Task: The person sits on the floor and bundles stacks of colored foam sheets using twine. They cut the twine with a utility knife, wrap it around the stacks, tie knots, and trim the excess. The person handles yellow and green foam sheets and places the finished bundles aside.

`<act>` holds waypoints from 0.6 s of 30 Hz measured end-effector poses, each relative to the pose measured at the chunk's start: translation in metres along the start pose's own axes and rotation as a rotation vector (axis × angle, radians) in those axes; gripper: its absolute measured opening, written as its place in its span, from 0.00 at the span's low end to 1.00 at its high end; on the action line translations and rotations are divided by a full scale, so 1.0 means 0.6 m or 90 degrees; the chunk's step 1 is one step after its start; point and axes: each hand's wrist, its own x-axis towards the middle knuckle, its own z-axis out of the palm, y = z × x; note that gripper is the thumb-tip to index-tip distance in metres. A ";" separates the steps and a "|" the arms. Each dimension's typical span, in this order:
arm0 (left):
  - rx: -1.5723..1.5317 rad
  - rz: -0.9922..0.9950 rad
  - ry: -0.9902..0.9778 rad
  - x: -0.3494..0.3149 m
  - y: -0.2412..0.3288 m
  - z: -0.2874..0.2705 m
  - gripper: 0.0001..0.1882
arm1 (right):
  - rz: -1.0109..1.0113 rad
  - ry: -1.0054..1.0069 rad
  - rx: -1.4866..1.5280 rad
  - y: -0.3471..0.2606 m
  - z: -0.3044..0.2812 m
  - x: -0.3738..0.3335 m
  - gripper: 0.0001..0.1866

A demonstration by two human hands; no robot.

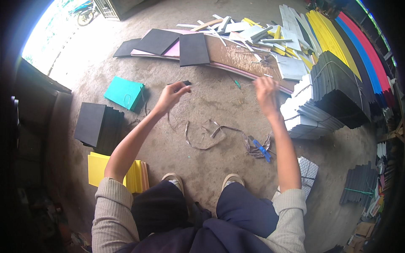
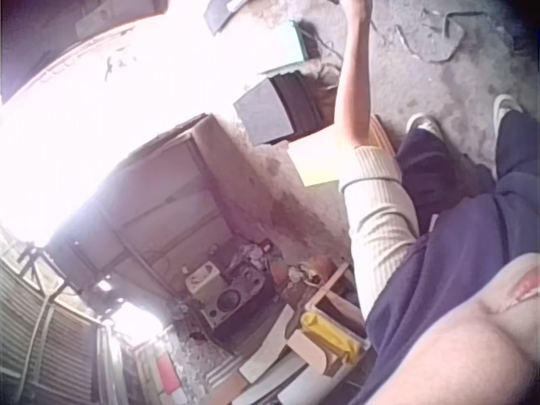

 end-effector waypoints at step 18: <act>0.036 0.042 -0.156 -0.011 0.043 0.058 0.15 | -0.217 -0.079 0.087 -0.137 0.011 -0.001 0.07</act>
